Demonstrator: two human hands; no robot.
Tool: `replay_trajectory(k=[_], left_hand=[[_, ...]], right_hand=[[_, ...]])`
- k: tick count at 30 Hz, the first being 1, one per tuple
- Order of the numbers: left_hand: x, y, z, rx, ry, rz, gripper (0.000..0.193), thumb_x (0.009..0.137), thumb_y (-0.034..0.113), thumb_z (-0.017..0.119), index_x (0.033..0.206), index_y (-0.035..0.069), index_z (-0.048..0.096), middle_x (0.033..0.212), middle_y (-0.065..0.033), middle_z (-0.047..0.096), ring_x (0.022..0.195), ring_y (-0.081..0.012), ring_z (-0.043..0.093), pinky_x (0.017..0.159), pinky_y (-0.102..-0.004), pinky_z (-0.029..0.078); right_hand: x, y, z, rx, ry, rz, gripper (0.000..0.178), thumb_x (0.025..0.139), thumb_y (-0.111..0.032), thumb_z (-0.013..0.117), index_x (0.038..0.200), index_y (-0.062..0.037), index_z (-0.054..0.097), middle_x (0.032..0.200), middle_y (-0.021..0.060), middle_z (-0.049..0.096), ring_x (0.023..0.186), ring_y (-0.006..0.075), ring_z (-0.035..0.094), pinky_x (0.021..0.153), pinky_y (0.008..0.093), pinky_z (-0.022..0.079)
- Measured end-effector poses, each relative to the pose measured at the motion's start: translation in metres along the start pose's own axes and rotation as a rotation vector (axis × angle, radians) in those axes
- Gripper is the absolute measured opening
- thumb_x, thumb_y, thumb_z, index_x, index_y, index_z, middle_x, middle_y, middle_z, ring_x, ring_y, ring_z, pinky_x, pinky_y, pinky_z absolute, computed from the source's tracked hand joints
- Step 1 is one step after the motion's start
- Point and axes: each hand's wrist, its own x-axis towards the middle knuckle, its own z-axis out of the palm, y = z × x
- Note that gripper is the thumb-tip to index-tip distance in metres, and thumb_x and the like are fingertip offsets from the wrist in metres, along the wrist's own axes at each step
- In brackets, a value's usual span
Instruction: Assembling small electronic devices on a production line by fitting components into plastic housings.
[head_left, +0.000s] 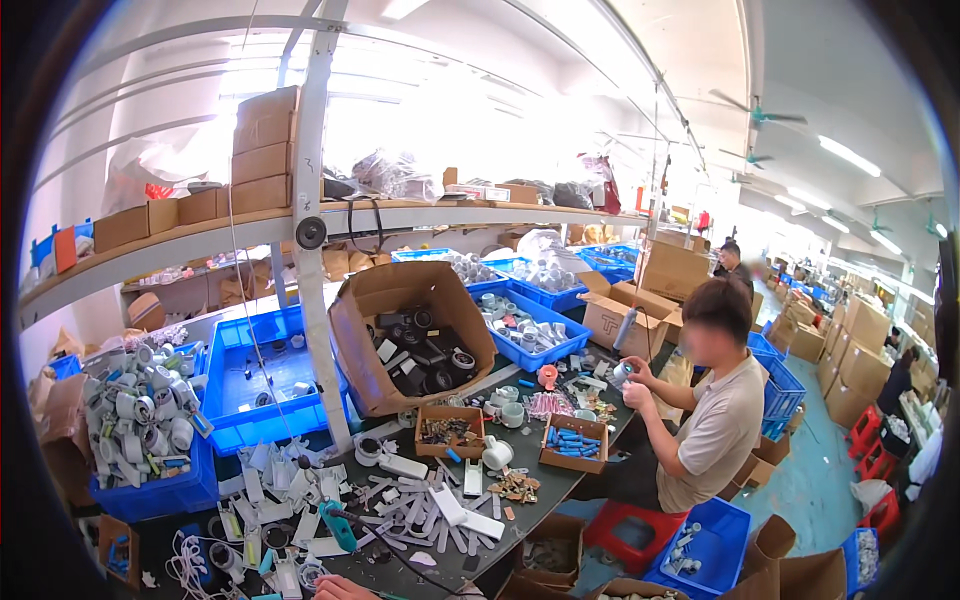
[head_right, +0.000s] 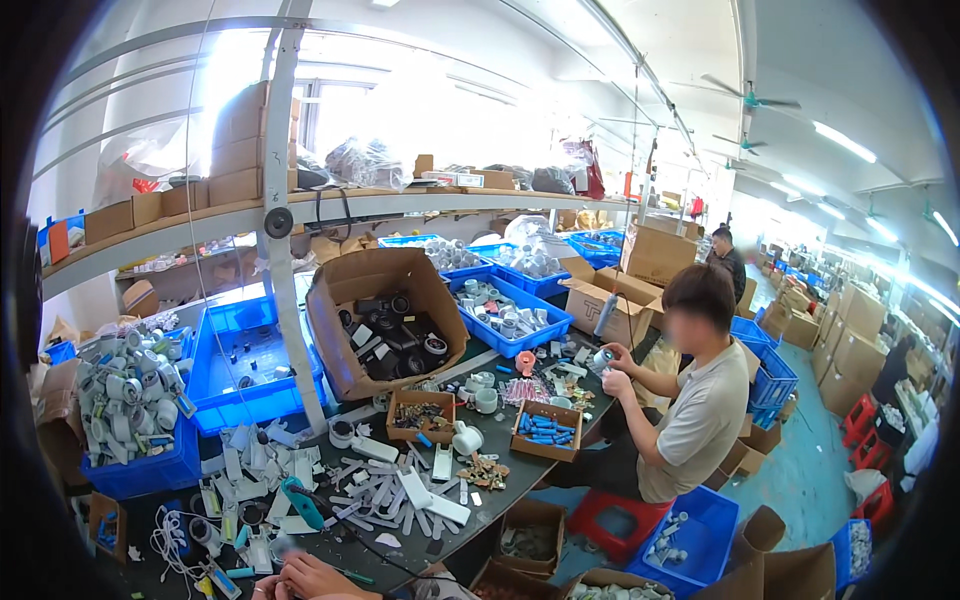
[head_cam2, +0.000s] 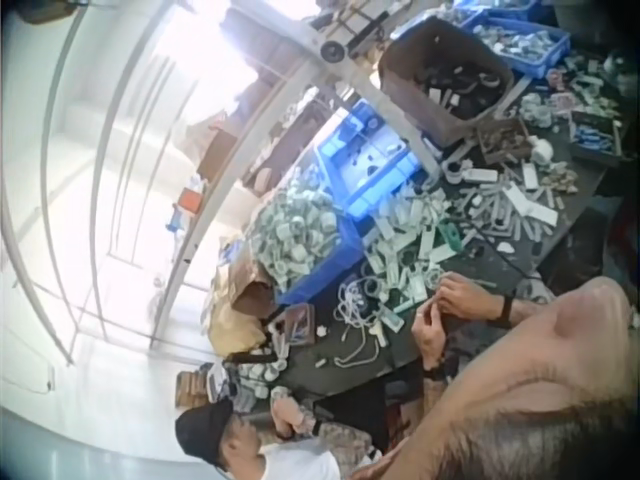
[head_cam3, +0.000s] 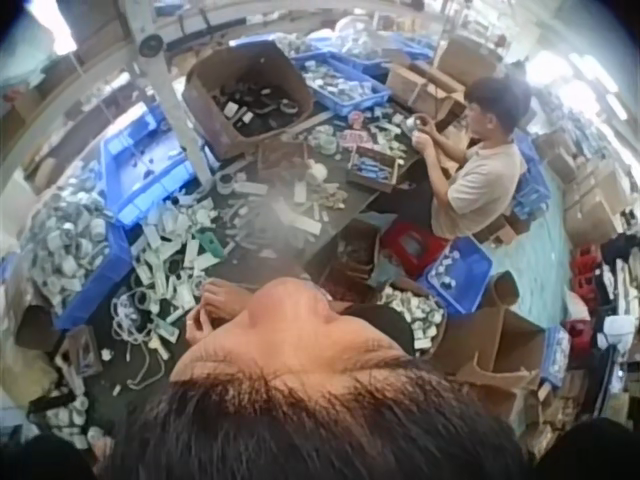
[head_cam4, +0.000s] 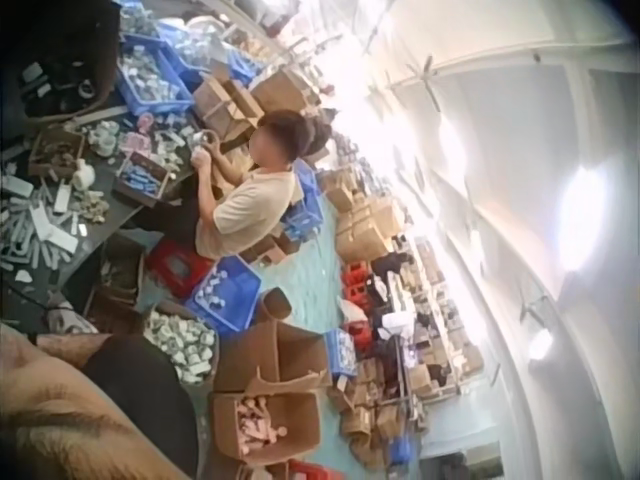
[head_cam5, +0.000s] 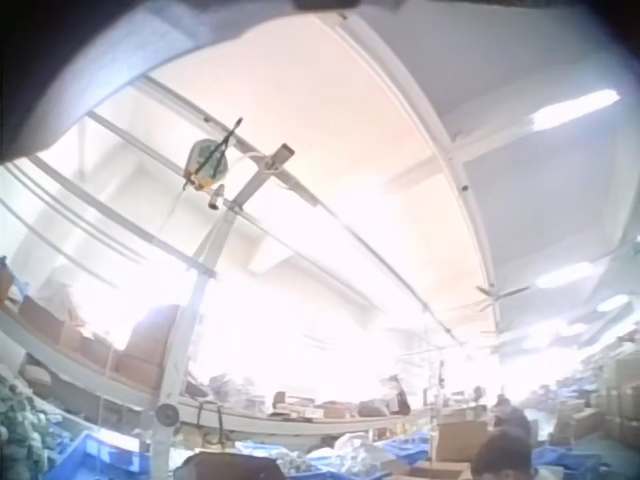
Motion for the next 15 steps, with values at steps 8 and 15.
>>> replay_trajectory(k=[8, 15], left_hand=[[0.003, 0.010, 0.003, 0.055, 0.003, -0.001, 0.025, 0.111, 0.017, 0.070, 0.129, 0.001, 0.079, 0.118, -0.0136, 0.082, 0.105, -0.0220, 0.076, 0.092, -0.0368, 0.061], [-0.003, 0.018, 0.002, 0.112, 0.007, -0.015, 0.025, 0.111, 0.016, 0.071, 0.129, 0.000, 0.079, 0.118, -0.0137, 0.082, 0.105, -0.0226, 0.076, 0.092, -0.0369, 0.061]], right_hand=[[-0.004, 0.002, 0.009, 0.047, -0.007, 0.052, 0.025, 0.094, -0.026, 0.076, 0.101, -0.0052, 0.064, 0.104, 0.0115, 0.057, 0.103, 0.0333, 0.055, 0.095, 0.0464, 0.048], [-0.003, -0.005, 0.004, 0.017, -0.034, 0.071, 0.021, 0.091, -0.022, 0.074, 0.097, -0.0042, 0.067, 0.103, 0.0105, 0.058, 0.105, 0.0325, 0.055, 0.100, 0.0458, 0.047]])
